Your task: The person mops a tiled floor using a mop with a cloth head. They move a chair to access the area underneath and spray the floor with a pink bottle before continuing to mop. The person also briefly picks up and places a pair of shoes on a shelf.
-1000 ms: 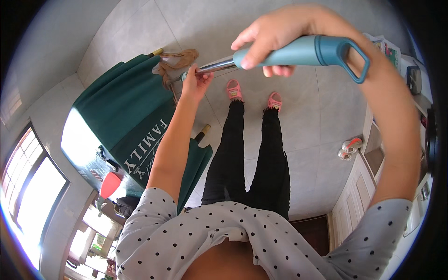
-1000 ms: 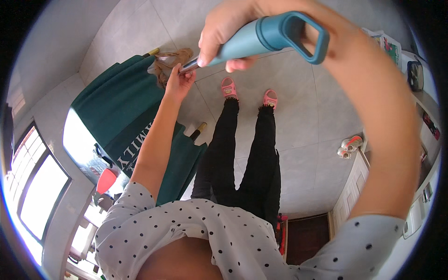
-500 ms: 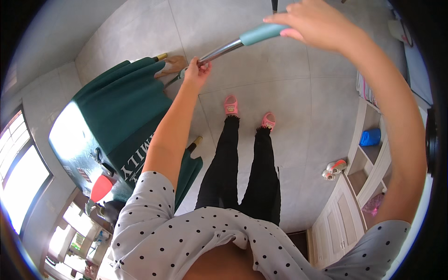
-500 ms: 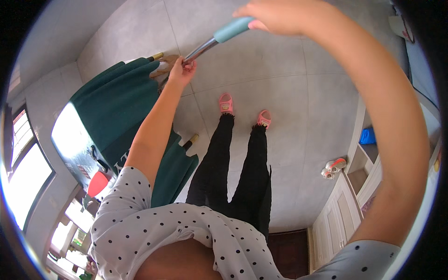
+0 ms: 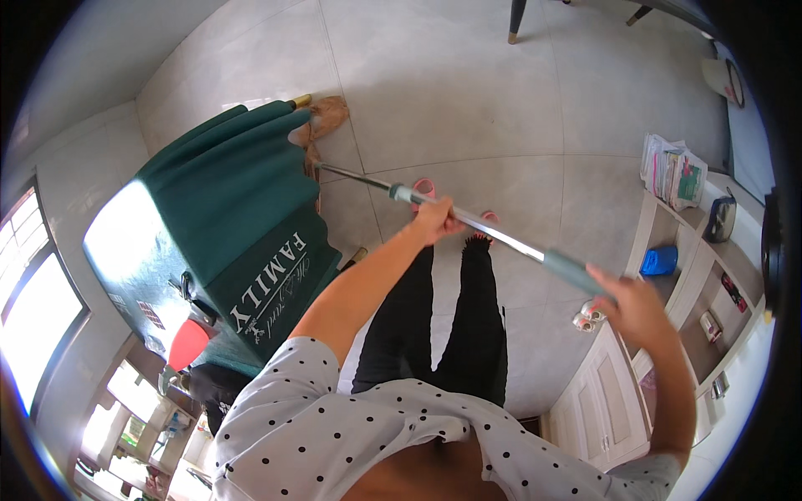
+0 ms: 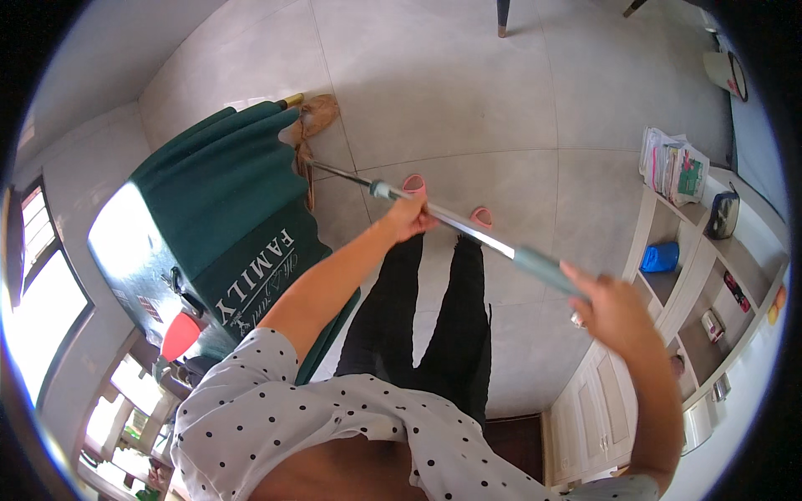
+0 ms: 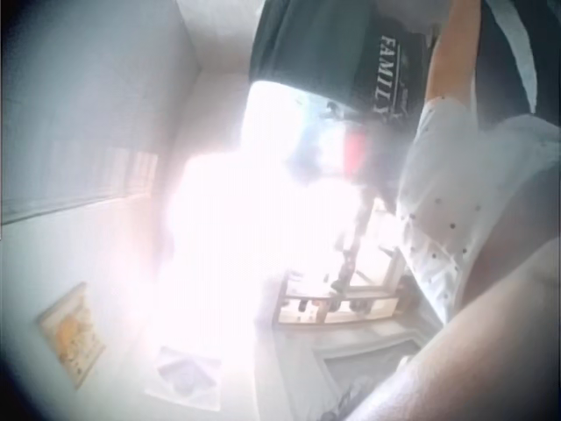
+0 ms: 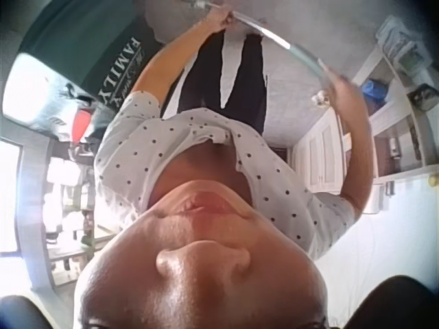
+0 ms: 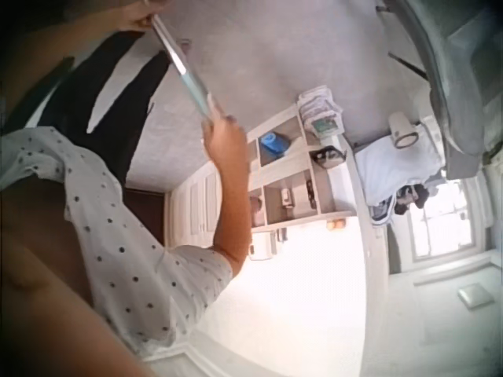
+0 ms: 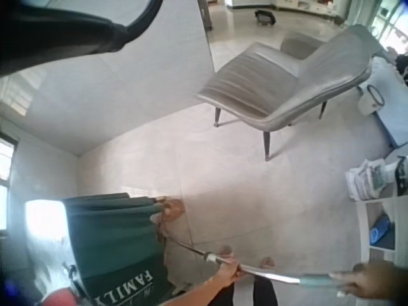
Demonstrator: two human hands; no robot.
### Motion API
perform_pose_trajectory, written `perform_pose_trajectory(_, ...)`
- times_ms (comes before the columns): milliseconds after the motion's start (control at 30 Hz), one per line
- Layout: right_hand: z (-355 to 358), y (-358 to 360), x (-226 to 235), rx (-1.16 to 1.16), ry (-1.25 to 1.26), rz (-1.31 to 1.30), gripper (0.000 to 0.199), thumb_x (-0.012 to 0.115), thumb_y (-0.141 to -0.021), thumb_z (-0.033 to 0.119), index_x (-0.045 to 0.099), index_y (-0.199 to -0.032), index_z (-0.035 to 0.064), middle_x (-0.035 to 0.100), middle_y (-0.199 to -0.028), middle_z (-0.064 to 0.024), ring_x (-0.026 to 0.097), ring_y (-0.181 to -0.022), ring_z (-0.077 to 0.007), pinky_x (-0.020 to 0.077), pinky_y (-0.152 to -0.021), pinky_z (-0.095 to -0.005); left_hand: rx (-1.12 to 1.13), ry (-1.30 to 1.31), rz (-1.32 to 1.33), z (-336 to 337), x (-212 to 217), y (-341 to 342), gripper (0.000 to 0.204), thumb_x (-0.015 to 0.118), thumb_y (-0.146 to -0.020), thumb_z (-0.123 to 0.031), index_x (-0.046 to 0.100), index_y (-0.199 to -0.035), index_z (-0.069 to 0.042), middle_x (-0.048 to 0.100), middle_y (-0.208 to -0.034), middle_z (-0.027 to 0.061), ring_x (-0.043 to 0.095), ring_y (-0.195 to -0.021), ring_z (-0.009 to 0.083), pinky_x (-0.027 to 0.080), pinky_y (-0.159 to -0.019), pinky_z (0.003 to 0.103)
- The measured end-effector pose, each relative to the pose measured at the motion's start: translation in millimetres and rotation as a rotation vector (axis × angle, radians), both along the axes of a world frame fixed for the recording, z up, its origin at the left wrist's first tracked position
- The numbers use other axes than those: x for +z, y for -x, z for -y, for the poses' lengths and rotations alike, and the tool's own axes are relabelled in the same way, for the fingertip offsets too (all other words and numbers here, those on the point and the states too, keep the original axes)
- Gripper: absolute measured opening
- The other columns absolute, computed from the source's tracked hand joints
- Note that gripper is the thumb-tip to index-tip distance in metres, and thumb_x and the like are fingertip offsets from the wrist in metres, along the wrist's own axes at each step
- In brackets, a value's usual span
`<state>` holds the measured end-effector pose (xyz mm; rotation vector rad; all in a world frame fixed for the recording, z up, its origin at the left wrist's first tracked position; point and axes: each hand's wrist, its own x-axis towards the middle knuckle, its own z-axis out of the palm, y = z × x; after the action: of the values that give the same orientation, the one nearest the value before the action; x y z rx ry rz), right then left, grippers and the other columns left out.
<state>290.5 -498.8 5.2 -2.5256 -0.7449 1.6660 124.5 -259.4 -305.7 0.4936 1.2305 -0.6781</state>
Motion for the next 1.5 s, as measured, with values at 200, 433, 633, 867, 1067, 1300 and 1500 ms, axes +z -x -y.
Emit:
perform_pose_trajectory(200, 21.1, 67.6, 44.1, -0.195, 0.005, 0.039, 0.045, 0.063, -0.071, 0.013, 0.050, -0.114, 0.0137, 0.054, -0.067, -0.0174, 0.053, -0.060, -0.0343, 0.0415, -0.055, -0.0411, -0.128, -0.063, -0.029, 40.2, 54.9, 36.3, 0.021, 0.048, -0.077, -0.014, 0.045, -0.064, 0.002, 0.048, -0.059, 0.0078, 0.052, -0.050, 0.0172, 0.054, -0.055, 0.034)
perform_pose_trajectory(433, -5.5, 89.6, 25.0, -0.073, -0.133, 0.109, 0.049, 0.064, -0.071, 0.015, 0.043, -0.116, 0.0122, 0.055, -0.067, -0.0097, 0.056, -0.055, -0.0242, 0.0436, -0.048, -0.0338, -0.067, -0.227, 0.044, -6.6, 55.9, 54.7, 0.027, 0.049, -0.080, -0.019, 0.044, -0.062, 0.000, 0.050, -0.061, 0.0092, 0.056, -0.052, 0.0196, 0.053, -0.052, 0.034)
perform_pose_trajectory(633, -13.5, 27.8, -19.3, -0.783, 0.086, -0.967, 0.044, 0.051, -0.083, 0.018, 0.035, -0.124, 0.0086, 0.052, -0.068, -0.0066, 0.046, -0.047, -0.0099, 0.0396, -0.044, -0.0238, 0.030, -0.246, 0.068, -6.5, 47.9, 27.7, 0.024, 0.046, -0.079, -0.014, 0.043, -0.060, 0.001, 0.047, -0.057, 0.0079, 0.051, -0.046, 0.0171, 0.052, -0.047, 0.033)
perform_pose_trajectory(867, 82.5, 96.7, -17.6, -1.204, -0.049, -0.931, 0.051, 0.050, -0.086, 0.020, 0.028, -0.132, 0.0139, 0.052, -0.072, -0.0099, 0.046, -0.049, -0.0131, 0.0390, -0.046, -0.0251, -0.174, -0.218, 0.083, 54.5, 30.5, 42.2, 0.027, 0.047, -0.079, -0.017, 0.045, -0.063, 0.004, 0.047, -0.057, 0.0085, 0.049, -0.044, 0.0162, 0.055, -0.050, 0.033)
perform_pose_trajectory(1067, 223.4, 218.7, 18.7, -1.521, -0.065, -0.875, 0.054, 0.049, -0.085, 0.026, 0.026, -0.133, 0.0177, 0.051, -0.073, -0.0124, 0.046, -0.052, -0.0171, 0.0390, -0.047, -0.0275, -0.578, -0.228, 0.050, 194.8, 63.4, 57.2, 0.030, 0.056, -0.075, -0.019, 0.048, -0.060, 0.006, 0.054, -0.064, 0.0162, 0.055, -0.046, 0.0216, 0.054, -0.043, 0.038)
perform_pose_trajectory(1300, 322.1, 335.5, 115.3, -1.793, 0.057, -0.711, 0.049, 0.048, -0.086, 0.014, 0.030, -0.131, 0.0169, 0.052, -0.068, -0.0143, 0.046, -0.050, -0.0190, 0.0390, -0.043, -0.0291, -0.719, 0.017, 0.093, 351.5, 107.2, 139.2, 0.038, 0.052, -0.076, -0.021, 0.030, -0.081, 0.010, 0.053, -0.061, 0.0170, 0.053, -0.041, 0.0258, 0.052, -0.037, 0.038)
perform_pose_trajectory(1500, 328.6, 398.4, 140.5, -1.781, -0.101, -0.758, 0.061, 0.053, -0.081, 0.009, 0.022, -0.134, 0.0130, 0.053, -0.069, -0.0104, 0.045, -0.047, -0.0149, 0.0383, -0.042, -0.0263, -0.738, -0.128, 0.141, 342.2, 171.3, 167.0, 0.051, 0.056, -0.074, -0.021, 0.022, -0.094, 0.011, 0.053, -0.069, 0.0161, 0.057, -0.050, 0.0243, 0.051, -0.037, 0.034)
